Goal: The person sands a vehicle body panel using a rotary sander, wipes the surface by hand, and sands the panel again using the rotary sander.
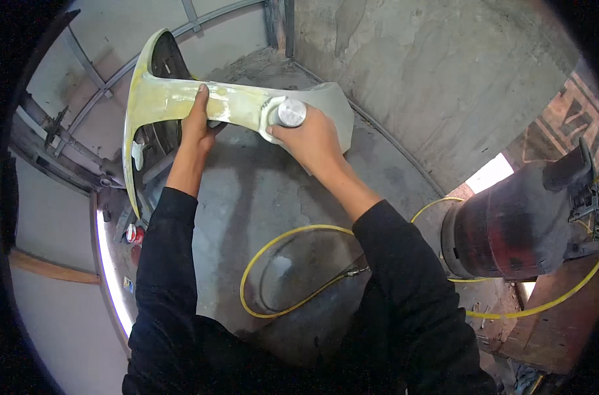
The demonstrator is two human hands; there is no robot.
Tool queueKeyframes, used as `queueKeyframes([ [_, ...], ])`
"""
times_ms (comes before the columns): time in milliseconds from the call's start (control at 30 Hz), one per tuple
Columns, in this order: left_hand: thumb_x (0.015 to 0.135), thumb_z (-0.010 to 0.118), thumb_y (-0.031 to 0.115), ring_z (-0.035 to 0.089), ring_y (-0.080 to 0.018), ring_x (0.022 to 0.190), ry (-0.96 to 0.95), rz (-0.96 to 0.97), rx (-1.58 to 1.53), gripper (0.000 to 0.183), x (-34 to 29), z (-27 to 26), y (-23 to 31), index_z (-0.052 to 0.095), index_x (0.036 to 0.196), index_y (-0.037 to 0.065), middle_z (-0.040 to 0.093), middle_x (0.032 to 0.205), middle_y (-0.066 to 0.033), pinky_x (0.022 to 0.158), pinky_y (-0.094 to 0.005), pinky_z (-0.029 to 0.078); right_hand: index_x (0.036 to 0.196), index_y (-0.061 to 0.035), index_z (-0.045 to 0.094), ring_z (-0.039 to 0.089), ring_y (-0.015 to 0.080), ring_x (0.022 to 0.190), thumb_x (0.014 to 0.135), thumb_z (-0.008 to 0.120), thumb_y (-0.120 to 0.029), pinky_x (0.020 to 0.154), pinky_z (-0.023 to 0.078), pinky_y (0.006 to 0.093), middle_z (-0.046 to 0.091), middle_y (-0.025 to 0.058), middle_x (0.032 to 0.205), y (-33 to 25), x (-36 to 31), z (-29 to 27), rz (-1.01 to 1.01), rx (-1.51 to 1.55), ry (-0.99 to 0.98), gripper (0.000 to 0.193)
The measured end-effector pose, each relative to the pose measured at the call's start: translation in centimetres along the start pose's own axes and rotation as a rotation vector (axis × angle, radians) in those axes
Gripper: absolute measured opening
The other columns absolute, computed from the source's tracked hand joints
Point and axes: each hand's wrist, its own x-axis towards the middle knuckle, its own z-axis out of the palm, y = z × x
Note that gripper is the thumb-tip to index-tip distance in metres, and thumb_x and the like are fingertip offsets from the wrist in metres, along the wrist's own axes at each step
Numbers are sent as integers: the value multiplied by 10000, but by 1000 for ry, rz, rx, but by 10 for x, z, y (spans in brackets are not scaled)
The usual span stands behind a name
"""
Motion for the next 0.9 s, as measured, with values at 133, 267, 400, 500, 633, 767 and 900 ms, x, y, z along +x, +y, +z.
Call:
queueKeyframes([
  [133,936,702,408,605,-242,1161,14,35,-8,531,-1,-4,-4,524,1349,125,618,1269,-70,1012,-550,451,1104,-6,710,702,362,986,737,831,-267,852,531,424,733,205,1023,-2,0,17,-43,48,-11,466],
  [267,937,697,417,604,-263,1178,-2,-7,-12,548,-1,-3,-1,514,1358,118,615,1286,-83,1004,-555,459,1091,-10,713,701,361,995,739,834,-271,861,532,422,733,201,1029,2,-6,14,-106,14,10,454],
  [400,937,695,410,605,-270,1173,14,14,8,548,5,-7,-2,508,1365,123,612,1293,-77,1018,-559,444,1067,-22,728,718,340,950,731,839,-286,829,540,410,742,196,999,8,2,-4,81,55,19,441],
  [500,932,701,412,601,-270,1178,-10,31,-25,558,6,-6,-6,506,1369,124,604,1306,-76,1017,-559,445,1070,-20,727,724,330,933,728,840,-290,820,542,406,745,192,996,10,3,-7,144,29,5,450],
  [633,926,709,412,600,-267,1179,12,5,-5,570,0,-4,-2,505,1374,125,611,1295,-75,1018,-563,443,1082,-16,720,714,350,962,725,844,-303,835,541,415,739,202,1011,3,-6,8,55,34,-13,475],
  [767,924,715,403,612,-261,1158,35,34,2,570,1,1,-3,510,1372,116,623,1274,-77,1001,-548,463,1040,0,718,685,277,836,741,842,-287,757,531,394,729,156,915,12,-8,21,-98,-23,41,432],
  [900,897,754,385,572,-245,1179,28,22,-21,590,7,-6,-3,518,1354,96,595,1284,-73,1009,-589,434,1077,7,710,718,341,943,738,836,-298,821,540,407,739,201,996,9,-4,4,3,47,-10,473],
])
